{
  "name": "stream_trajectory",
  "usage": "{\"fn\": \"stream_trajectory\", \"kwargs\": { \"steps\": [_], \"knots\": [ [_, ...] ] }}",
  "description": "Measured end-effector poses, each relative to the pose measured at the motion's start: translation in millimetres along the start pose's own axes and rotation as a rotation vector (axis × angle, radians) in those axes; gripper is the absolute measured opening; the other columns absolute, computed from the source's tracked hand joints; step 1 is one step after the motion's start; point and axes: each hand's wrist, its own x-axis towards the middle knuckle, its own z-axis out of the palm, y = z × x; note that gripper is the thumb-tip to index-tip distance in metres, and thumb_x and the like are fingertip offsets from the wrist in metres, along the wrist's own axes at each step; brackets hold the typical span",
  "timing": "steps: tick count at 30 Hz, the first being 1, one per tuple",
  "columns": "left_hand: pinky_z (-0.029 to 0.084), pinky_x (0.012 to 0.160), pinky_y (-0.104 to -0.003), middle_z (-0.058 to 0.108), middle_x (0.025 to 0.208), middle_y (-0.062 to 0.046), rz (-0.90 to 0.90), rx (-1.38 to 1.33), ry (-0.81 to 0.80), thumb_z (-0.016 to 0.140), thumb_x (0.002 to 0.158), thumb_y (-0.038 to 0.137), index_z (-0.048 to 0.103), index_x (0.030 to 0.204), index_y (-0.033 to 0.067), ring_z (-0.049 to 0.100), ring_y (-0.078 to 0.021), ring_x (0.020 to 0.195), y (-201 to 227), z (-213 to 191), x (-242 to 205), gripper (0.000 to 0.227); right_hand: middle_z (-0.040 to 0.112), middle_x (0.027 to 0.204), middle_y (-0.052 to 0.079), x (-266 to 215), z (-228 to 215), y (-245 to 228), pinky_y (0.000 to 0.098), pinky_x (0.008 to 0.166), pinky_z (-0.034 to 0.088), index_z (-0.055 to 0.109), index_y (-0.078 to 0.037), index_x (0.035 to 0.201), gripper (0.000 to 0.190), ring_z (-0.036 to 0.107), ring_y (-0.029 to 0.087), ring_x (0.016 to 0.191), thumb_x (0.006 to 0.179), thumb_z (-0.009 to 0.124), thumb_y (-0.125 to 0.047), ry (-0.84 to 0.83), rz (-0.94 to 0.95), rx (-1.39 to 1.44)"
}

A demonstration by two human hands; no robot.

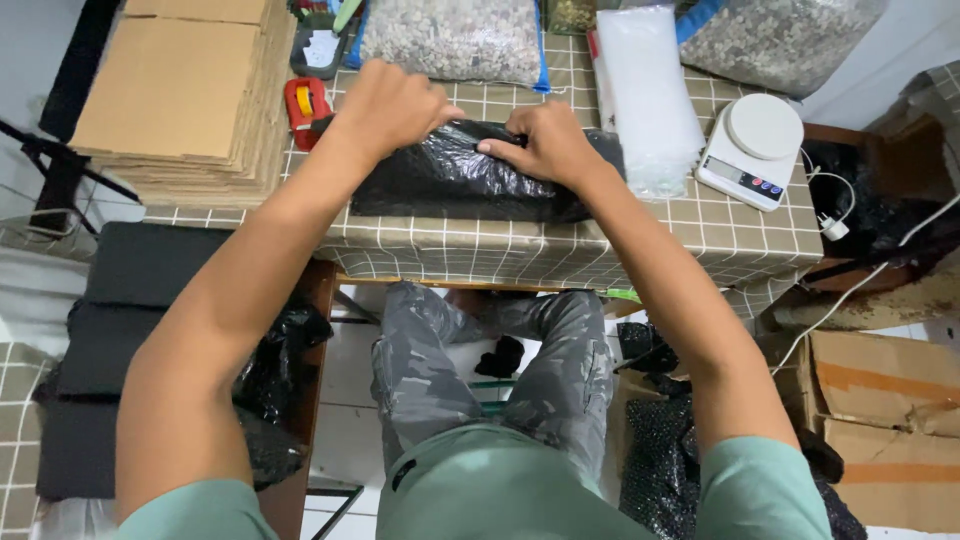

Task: The person places a small plastic bag into a black bubble mailer, then puts the mailer into a cardboard box. They add a small white item, close the box, and wrap it in black bubble wrap, securing it with tape. The finished package is stacked with others.

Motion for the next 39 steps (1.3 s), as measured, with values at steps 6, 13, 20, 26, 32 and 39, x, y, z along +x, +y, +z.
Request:
{"fn": "stream_trajectory", "kwargs": {
  "steps": [6,13,20,26,32,39],
  "knots": [
    [0.041,0.090,-0.048,0.065,0.094,-0.012,-0.328,-0.431,-0.053,0.045,0.113,0.048,0.067,0.102,0.0048,0.056,-0.0265,0.085,36,-44,7,0.050,0.053,0.049,0.006,5,9,5,0.0306,0.043,0.035,0.060,-0.001,0.054,0.058,0.035,0.018,0.039,0.095,0.086,-0.033,0.015,-0.004,0.110],
    [0.045,0.076,-0.044,0.057,0.083,-0.006,-0.347,-0.596,-0.061,0.044,0.111,0.053,0.062,0.095,0.0119,0.062,-0.0298,0.084,59,-8,-9,0.047,0.063,0.059,0.017,9,-2,6,0.0491,0.058,0.051,0.068,-0.015,0.069,0.048,0.068,0.044,0.064,0.101,0.065,-0.050,-0.201,0.146,-0.104],
    [0.051,0.063,-0.050,0.058,0.065,-0.014,-0.349,-0.618,-0.061,0.045,0.112,0.049,0.059,0.078,0.0114,0.066,-0.0396,0.067,52,11,-7,0.052,0.063,0.060,0.019,-48,-50,27,0.0492,0.063,0.055,0.069,-0.014,0.075,0.061,0.071,0.044,0.066,0.102,0.057,-0.067,-0.206,0.297,-0.506],
    [0.052,0.059,-0.053,0.060,0.061,-0.018,-0.349,-0.622,-0.113,0.043,0.114,0.048,0.059,0.074,0.0092,0.068,-0.0426,0.063,52,1,-3,0.058,0.061,0.057,0.014,-66,-47,65,0.0485,0.056,0.052,0.064,-0.016,0.069,0.061,0.068,0.041,0.058,0.113,0.053,-0.058,-0.037,0.252,-0.611],
    [0.051,0.055,-0.052,0.056,0.055,-0.019,-0.393,-0.644,-0.049,0.045,0.115,0.049,0.057,0.069,0.0097,0.066,-0.0437,0.060,52,7,-6,0.062,0.063,0.062,0.009,-63,-55,88,0.0436,0.054,0.052,0.072,-0.019,0.077,0.048,0.071,0.035,0.062,0.109,0.056,-0.051,-0.018,0.324,-0.853],
    [0.053,0.050,-0.048,0.055,0.053,-0.012,-0.432,-0.426,0.042,0.048,0.111,0.059,0.056,0.071,0.0164,0.067,-0.0364,0.055,62,24,-9,0.059,0.068,0.093,0.012,-15,-15,-27,0.0474,0.083,0.050,0.066,-0.013,0.106,0.039,0.071,0.036,0.098,0.105,0.057,-0.051,0.018,0.155,-0.404]
  ]
}}
